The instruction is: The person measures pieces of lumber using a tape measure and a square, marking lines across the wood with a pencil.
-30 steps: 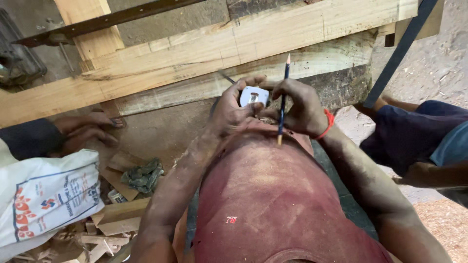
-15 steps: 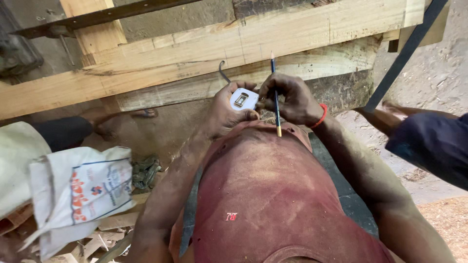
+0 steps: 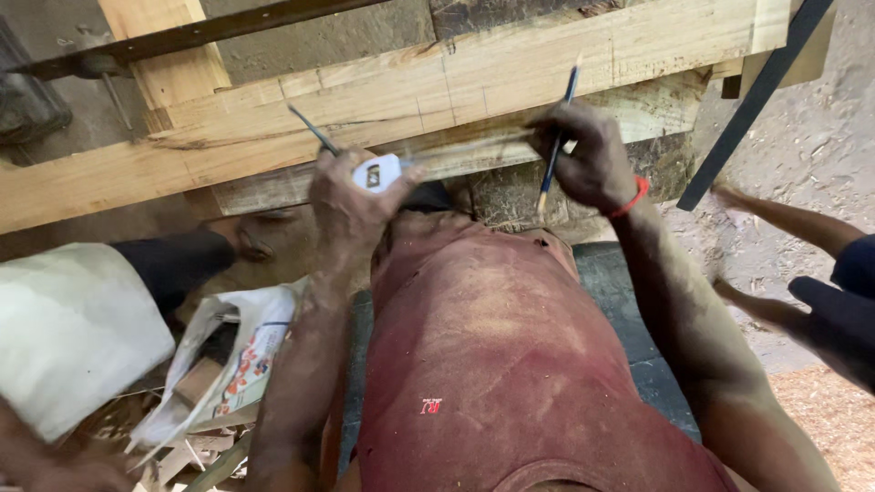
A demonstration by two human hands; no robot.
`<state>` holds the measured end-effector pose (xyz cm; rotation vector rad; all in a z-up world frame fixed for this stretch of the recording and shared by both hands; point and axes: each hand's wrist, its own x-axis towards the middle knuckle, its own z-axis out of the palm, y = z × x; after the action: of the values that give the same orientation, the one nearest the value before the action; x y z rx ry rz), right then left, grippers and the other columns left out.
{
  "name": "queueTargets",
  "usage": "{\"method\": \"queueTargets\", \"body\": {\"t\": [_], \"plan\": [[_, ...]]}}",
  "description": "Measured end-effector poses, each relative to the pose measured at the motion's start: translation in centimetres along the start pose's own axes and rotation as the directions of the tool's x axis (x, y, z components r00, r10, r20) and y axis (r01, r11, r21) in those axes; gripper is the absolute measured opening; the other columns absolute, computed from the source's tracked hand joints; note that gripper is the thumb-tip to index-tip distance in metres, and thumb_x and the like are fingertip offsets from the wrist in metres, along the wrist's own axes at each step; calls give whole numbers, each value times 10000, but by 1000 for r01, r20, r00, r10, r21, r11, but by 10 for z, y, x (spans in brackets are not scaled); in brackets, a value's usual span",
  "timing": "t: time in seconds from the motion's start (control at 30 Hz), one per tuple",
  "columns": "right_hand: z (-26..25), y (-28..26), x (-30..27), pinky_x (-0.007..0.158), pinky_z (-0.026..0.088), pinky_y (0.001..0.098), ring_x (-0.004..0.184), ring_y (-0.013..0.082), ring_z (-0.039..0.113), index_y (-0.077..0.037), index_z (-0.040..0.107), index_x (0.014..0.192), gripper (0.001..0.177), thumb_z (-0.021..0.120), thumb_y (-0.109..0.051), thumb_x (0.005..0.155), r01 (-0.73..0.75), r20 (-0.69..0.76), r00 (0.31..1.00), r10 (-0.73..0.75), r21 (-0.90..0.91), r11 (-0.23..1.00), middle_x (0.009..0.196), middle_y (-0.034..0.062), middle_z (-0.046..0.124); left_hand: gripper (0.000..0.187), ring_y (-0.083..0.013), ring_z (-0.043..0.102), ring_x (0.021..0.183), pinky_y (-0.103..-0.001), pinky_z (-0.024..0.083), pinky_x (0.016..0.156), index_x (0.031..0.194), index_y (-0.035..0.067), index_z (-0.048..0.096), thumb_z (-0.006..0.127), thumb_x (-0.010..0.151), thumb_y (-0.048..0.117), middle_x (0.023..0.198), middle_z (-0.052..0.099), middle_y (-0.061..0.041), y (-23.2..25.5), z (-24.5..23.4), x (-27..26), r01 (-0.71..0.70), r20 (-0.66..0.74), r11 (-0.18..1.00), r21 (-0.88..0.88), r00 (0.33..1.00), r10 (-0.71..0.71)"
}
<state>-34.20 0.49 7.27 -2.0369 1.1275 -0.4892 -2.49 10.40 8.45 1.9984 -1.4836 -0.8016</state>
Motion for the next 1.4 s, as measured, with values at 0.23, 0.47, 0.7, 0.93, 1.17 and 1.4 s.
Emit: {"method": "queueTargets", "body": {"t": [0.23,0.47,0.7,0.93,1.17,1.4], "plan": [[4,21,41,717,572,340,844,186,697,-49,720,978,60,693,5,980,0,-83,996,-10,-119,993,934,102,708,455,-310,666,802,-469,525,714,921,32,713,874,798,439,855,689,-163,-20,-10,42,-4,-49,993,121,999,10],[26,35,41,643,598,314,784,205,693,-64,687,933,89,715,10,975,9,-73,997,-28,-242,970,930,96,675,404,-334,663,851,-495,515,754,946,13,702,843,808,366,874,673,-176,-35,2,53,-56,-67,977,205,995,71],[27,24,38,641,562,354,813,227,658,-57,660,969,115,749,12,945,80,-137,981,-137,-356,931,998,106,631,389,-356,637,899,-514,522,791,959,33,679,868,776,320,926,648,-161,-21,11,51,-127,-108,960,249,981,158],[32,22,42,618,549,358,807,222,663,-86,654,919,147,775,-1,928,125,-148,969,-199,-402,907,1035,100,636,362,-366,624,926,-515,522,788,961,39,664,857,767,277,966,638,-177,-18,14,49,-108,-117,963,245,983,140],[32,23,43,595,551,327,799,210,667,-79,657,969,136,782,-26,963,129,-120,973,-199,-430,894,1062,101,630,377,-363,626,933,-518,520,783,965,43,673,851,768,310,946,642,-170,-15,14,54,-31,-63,962,272,997,50],[36,33,42,552,547,281,754,186,652,-87,658,990,123,772,-40,986,93,-74,987,-146,-477,874,1069,108,631,443,-357,630,957,-515,519,790,994,14,685,844,775,365,988,653,-177,-5,12,60,27,-8,949,314,1000,-26]]}}
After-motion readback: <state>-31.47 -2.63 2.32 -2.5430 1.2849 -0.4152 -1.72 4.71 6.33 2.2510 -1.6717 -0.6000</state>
